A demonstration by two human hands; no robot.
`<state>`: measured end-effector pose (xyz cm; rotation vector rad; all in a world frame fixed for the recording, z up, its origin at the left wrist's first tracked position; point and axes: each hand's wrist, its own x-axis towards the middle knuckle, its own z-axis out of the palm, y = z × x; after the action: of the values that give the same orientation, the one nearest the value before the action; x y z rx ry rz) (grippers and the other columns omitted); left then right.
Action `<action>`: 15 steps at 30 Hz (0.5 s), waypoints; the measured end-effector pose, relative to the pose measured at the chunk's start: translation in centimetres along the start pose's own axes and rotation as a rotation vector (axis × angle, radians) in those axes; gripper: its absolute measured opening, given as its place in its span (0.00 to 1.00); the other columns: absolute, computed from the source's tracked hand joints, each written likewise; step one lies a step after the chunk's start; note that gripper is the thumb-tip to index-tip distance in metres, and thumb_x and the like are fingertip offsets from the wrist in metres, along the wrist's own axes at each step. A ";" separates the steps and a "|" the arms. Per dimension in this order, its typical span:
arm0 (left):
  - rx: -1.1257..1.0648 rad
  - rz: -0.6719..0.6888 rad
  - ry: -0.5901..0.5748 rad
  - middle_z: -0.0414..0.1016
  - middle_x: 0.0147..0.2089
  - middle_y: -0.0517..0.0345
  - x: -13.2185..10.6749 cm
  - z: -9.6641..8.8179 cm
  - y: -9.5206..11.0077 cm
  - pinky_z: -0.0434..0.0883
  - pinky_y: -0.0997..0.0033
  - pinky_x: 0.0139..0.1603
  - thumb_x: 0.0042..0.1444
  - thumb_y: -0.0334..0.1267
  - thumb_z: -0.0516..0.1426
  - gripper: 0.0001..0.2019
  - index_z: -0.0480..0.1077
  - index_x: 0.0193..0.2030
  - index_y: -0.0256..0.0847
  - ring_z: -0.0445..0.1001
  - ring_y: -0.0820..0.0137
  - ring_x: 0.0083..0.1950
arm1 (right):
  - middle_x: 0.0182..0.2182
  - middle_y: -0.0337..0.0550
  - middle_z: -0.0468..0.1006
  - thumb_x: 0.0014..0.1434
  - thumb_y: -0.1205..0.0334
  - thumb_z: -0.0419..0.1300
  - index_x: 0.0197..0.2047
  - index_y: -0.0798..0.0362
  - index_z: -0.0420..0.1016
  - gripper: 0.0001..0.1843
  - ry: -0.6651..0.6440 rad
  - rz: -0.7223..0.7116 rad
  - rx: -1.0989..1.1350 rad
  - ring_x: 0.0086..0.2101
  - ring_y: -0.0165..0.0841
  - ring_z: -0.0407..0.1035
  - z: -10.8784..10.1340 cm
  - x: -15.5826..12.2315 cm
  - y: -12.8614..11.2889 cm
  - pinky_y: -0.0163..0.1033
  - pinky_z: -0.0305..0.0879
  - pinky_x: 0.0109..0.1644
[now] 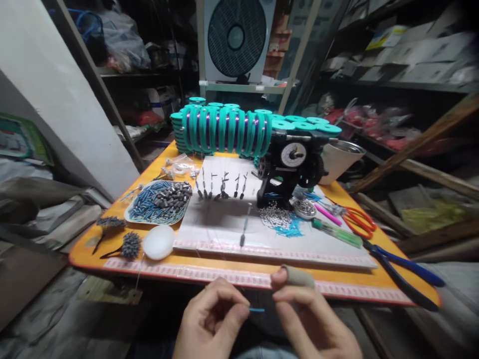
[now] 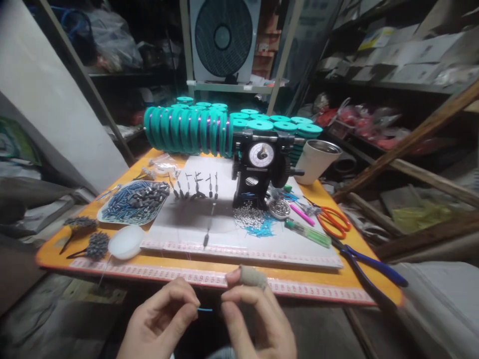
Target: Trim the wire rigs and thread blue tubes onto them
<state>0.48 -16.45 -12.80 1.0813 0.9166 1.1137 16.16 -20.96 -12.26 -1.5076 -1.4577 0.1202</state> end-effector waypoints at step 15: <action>0.290 0.401 -0.069 0.69 0.33 0.62 -0.4 0.7 -2.8 0.66 0.76 0.32 0.58 0.36 0.62 0.03 0.77 0.35 0.49 0.70 0.73 0.33 | 0.40 0.55 0.77 0.60 0.55 0.56 0.49 0.54 0.78 0.18 0.098 0.052 -0.414 0.45 0.49 0.68 -7.2 5.8 7.3 0.60 0.58 0.56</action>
<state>1.72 -17.25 -15.30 1.5827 0.8440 1.2832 27.59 -18.72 -10.45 -1.8547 -1.4220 -0.2356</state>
